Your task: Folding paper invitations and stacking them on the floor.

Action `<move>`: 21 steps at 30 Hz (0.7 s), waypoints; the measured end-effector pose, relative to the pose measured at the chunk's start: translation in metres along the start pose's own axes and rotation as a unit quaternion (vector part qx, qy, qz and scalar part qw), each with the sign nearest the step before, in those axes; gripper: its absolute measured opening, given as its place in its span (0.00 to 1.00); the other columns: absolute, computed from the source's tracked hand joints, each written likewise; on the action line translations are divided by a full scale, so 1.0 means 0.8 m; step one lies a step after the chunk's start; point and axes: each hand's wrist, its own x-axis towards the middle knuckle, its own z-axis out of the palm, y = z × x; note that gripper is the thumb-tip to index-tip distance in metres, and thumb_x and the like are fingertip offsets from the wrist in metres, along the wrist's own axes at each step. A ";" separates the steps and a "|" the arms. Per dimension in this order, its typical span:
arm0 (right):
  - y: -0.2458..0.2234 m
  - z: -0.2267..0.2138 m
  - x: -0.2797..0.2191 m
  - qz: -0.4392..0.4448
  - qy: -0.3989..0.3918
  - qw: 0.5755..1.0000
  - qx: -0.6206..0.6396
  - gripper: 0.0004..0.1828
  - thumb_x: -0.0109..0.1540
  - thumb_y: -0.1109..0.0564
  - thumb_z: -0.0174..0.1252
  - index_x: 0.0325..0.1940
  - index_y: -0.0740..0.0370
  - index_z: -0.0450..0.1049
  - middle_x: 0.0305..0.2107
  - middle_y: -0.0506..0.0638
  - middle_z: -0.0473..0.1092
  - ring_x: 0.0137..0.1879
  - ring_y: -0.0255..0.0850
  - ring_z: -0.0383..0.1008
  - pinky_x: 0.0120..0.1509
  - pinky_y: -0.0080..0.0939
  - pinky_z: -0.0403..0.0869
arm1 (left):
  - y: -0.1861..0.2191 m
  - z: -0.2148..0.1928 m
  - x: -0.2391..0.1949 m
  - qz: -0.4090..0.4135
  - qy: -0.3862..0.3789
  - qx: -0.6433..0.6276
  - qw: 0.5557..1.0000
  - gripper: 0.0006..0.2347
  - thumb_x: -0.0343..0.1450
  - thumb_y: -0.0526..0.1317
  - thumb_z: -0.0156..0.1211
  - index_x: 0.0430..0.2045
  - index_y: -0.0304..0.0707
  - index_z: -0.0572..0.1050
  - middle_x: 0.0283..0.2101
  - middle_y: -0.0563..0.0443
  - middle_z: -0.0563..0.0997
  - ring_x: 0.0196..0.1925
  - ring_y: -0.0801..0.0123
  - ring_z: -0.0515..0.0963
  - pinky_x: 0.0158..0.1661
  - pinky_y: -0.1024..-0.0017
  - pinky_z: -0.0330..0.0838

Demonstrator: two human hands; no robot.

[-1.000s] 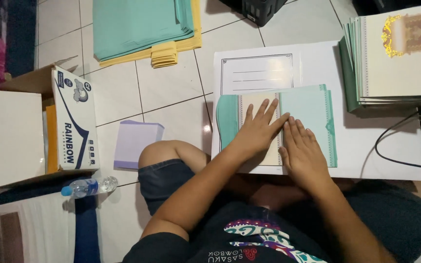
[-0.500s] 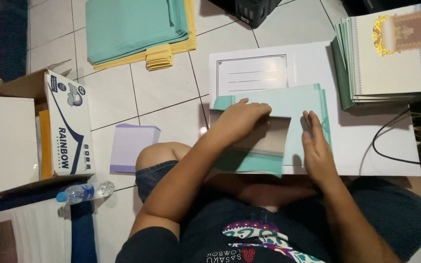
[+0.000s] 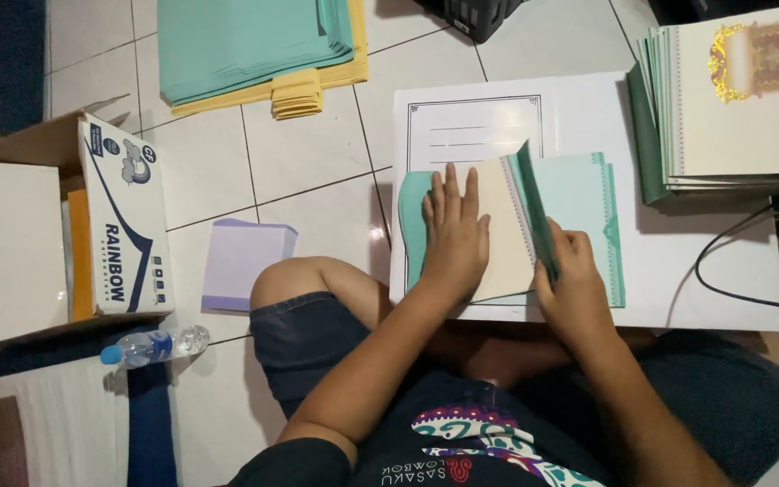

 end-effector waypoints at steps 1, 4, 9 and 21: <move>-0.001 -0.001 -0.002 -0.002 0.000 1.000 0.000 0.33 0.63 0.68 0.56 0.74 0.65 0.62 0.48 0.58 0.65 0.50 0.65 0.73 0.43 0.58 0.79 | 0.004 -0.002 -0.001 -0.001 0.002 0.000 1.000 0.27 0.78 0.36 0.45 0.73 0.30 0.47 0.76 0.22 0.43 0.78 0.29 0.40 0.70 0.34 0.38; -0.006 -0.005 -0.008 -0.113 -0.024 0.983 -0.143 0.30 0.61 0.59 0.58 0.68 0.69 0.68 0.54 0.64 0.67 0.52 0.63 0.73 0.47 0.54 0.75 | 0.011 -0.010 -0.003 0.023 -0.039 -0.009 0.999 0.25 0.81 0.45 0.33 0.74 0.31 0.46 0.74 0.22 0.50 0.76 0.30 0.49 0.69 0.31 0.36; 0.001 -0.024 0.011 -0.123 -0.151 0.951 -0.241 0.28 0.71 0.44 0.38 0.72 0.53 0.67 0.71 0.48 0.63 0.76 0.53 0.60 0.69 0.52 0.65 | 0.017 -0.013 -0.003 0.060 -0.121 0.120 0.984 0.25 0.78 0.50 0.35 0.70 0.40 0.59 0.75 0.31 0.56 0.78 0.39 0.50 0.70 0.32 0.36; 0.030 0.014 0.073 -0.170 -0.103 0.946 -0.256 0.33 0.73 0.42 0.33 0.81 0.57 0.54 0.76 0.54 0.53 0.81 0.49 0.50 0.82 0.50 0.44 | 0.005 0.000 -0.008 0.079 -0.053 0.122 0.988 0.24 0.78 0.46 0.36 0.69 0.37 0.60 0.73 0.36 0.61 0.77 0.46 0.55 0.71 0.38 0.43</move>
